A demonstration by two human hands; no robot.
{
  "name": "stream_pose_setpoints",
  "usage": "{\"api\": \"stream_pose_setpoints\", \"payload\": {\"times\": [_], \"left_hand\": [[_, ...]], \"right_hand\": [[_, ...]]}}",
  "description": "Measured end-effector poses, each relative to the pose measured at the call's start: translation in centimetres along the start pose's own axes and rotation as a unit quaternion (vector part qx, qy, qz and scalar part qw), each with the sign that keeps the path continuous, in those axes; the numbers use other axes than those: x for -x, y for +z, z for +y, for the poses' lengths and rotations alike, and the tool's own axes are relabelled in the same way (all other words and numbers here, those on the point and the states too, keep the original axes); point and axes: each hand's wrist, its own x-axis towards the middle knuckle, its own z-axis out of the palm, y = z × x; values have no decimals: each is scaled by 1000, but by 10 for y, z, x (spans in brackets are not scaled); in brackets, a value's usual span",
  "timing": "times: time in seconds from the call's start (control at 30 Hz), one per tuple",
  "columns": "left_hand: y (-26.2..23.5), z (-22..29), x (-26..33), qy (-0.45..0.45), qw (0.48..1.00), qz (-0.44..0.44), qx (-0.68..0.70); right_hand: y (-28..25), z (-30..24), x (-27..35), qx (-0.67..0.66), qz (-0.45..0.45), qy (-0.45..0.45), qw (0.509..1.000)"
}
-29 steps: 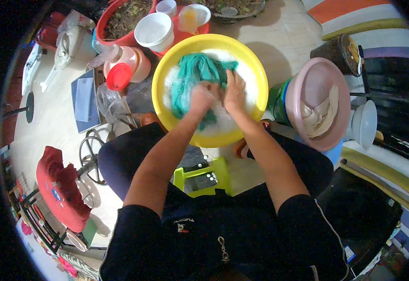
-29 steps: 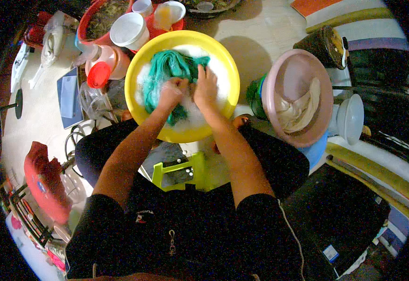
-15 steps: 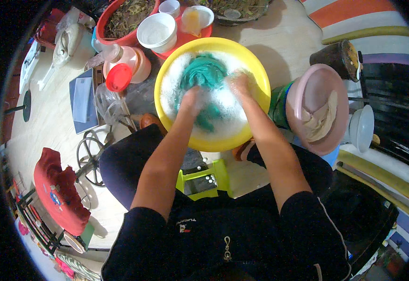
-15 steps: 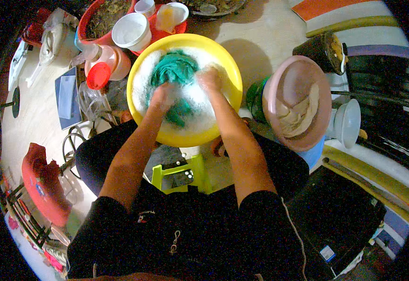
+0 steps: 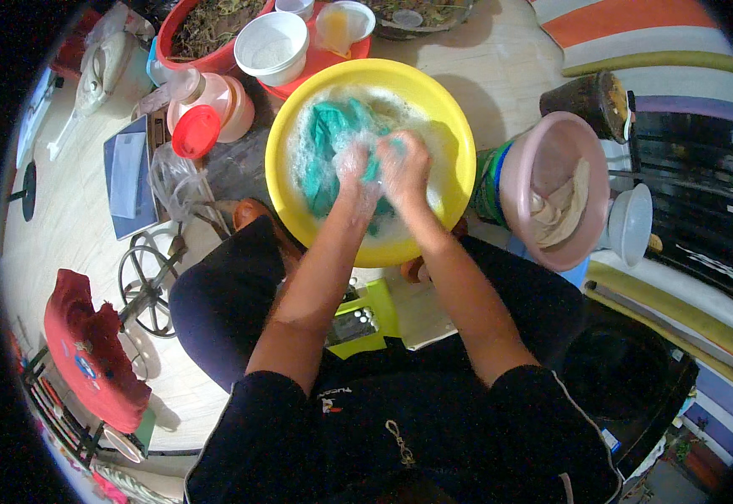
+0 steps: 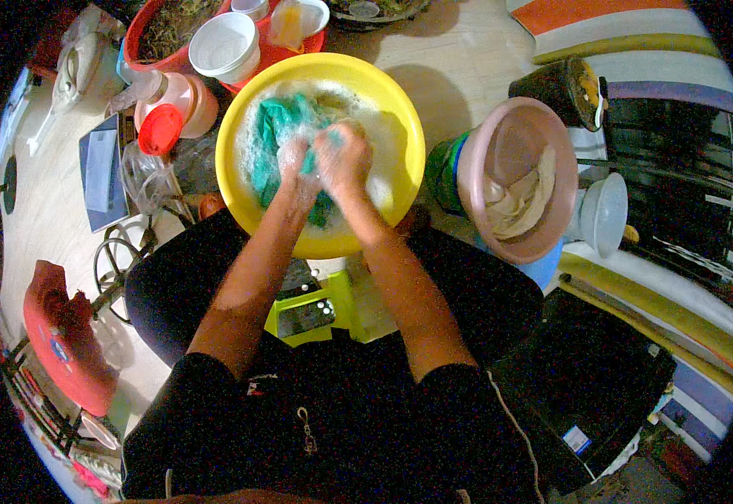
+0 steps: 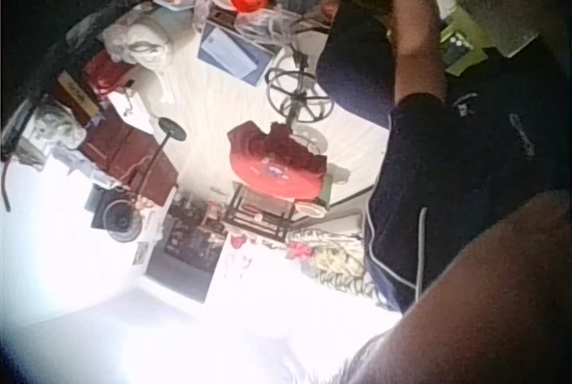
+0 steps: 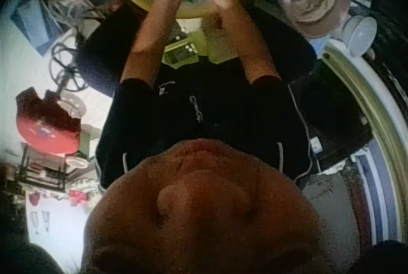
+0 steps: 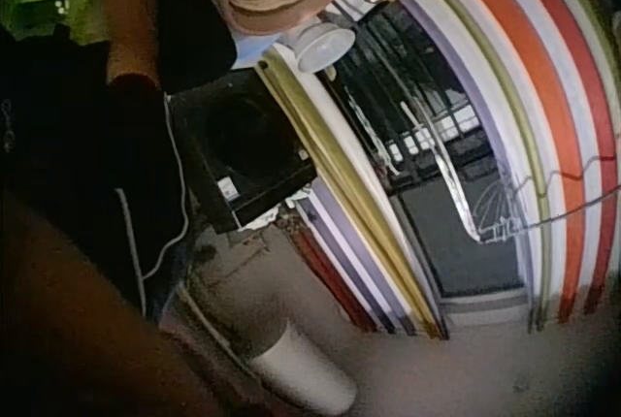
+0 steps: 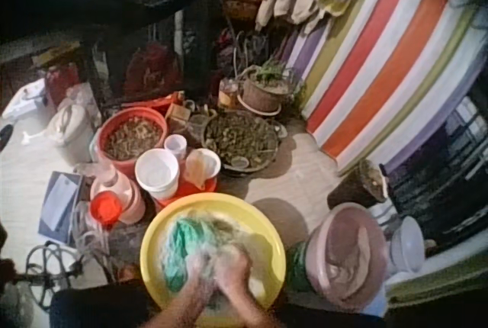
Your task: The person washes a teal cloth by hand in a yellow basin filled with soapy water. They repeatedly submerge, agitate, and wring the cloth to clean it.
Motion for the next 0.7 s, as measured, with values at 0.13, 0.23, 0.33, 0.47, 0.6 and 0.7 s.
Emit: {"api": "stream_pose_setpoints", "payload": {"times": [0.13, 0.23, 0.33, 0.47, 0.6, 0.7], "left_hand": [[18, 16, 20, -53, 997, -37, 50], [0, 33, 16, -52, 998, -44, -2], [-1, 14, 20, 41, 998, -46, 31], [20, 25, 23, -65, 995, -48, 65], [17, 35, -1, 35, 996, 43, -66], [-11, 30, -17, 120, 979, 31, -162]], "right_hand": [[2, 21, -18, -263, 77, 145, 951], [12, -9, 21, -112, 47, 45, 992], [12, -11, 10, -52, -11, 120, 991], [5, 25, -29, 44, -1, 59, 997], [-1, 55, -30, 101, 15, 30, 994], [-8, 26, 6, 284, -128, -87, 946]]}}
